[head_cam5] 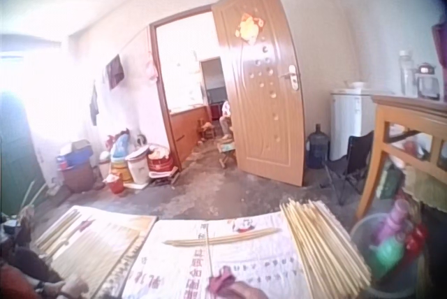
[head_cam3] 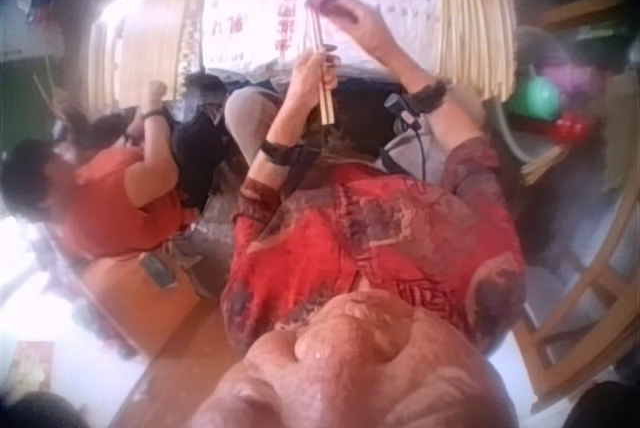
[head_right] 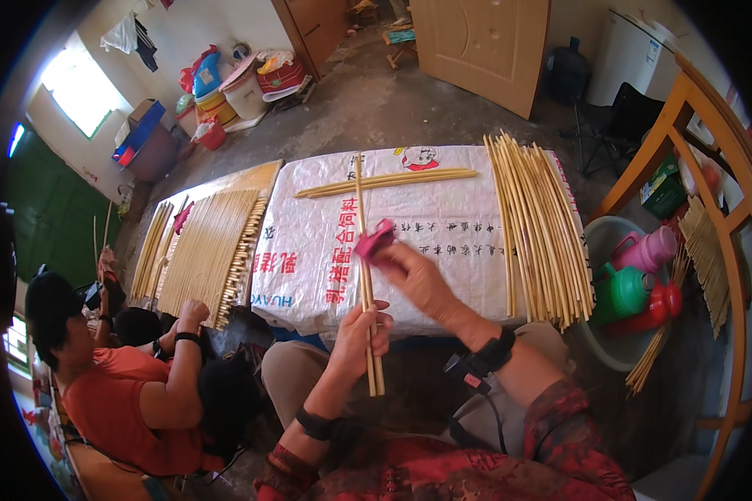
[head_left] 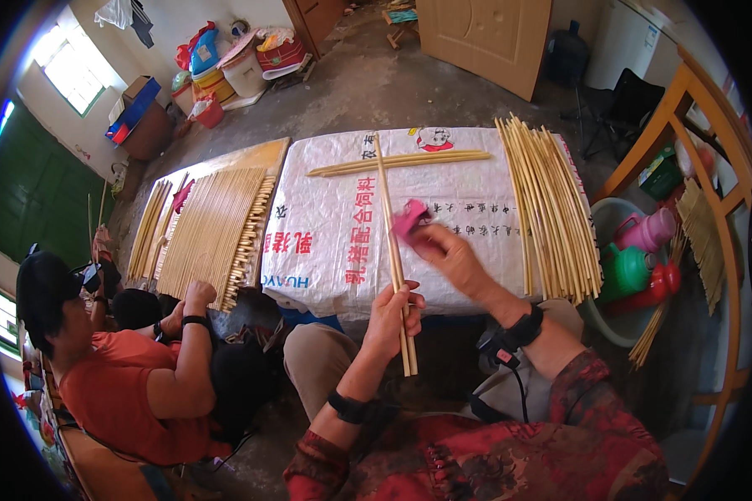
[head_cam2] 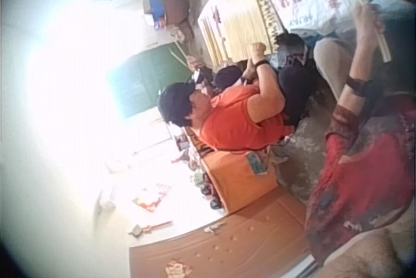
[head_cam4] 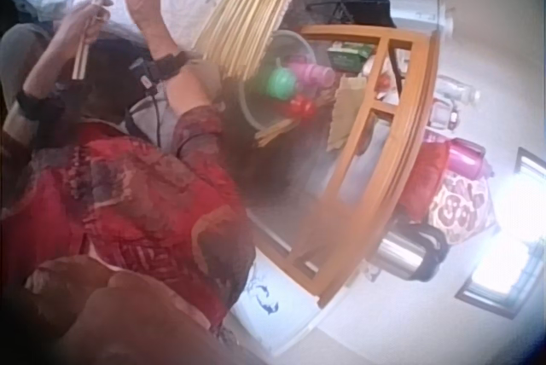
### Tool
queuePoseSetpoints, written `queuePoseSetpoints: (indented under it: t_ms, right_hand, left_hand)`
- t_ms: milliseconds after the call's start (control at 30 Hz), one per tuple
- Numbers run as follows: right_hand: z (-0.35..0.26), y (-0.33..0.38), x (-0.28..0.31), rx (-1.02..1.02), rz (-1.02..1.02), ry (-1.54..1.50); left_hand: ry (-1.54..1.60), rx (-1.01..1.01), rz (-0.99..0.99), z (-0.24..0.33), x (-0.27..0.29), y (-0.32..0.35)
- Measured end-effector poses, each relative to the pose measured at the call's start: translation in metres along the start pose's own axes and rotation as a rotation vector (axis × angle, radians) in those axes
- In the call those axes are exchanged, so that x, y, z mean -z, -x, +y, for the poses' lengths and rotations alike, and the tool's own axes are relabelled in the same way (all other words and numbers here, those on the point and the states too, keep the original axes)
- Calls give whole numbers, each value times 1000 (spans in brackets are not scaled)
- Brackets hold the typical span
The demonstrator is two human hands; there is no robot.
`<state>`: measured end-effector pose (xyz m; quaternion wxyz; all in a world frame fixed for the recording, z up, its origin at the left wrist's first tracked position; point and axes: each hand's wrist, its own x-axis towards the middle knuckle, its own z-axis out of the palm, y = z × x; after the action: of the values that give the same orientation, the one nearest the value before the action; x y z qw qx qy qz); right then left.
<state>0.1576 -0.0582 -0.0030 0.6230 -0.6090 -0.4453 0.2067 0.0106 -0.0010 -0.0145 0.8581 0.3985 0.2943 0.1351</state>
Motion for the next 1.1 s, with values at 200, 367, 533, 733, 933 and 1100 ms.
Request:
queuePoseSetpoints:
  t_ms: [200, 367, 533, 733, 933, 1100]
  right_hand:
    - [-4, 18, -14, 389, -174, 344]
    - [19, 16, -12, -284, 8, -392]
    - [17, 17, -24, -257, 65, -407]
    - [20, 18, -38, -344, 258, -681]
    - [8, -9, -4, -344, 455, -777]
    - [16, -13, -3, -312, 441, -756]
  left_hand:
    - [2, -15, 36, -2, 1, -4]
    - [-218, -15, -8, -6, -2, -2]
    - [-1044, -759, 146, -27, -3, -14]
    - [-887, -366, 67, -40, -5, -13]
    - [-793, -237, -32, -29, -22, 11]
    - [-986, -272, -4, -27, -14, 16]
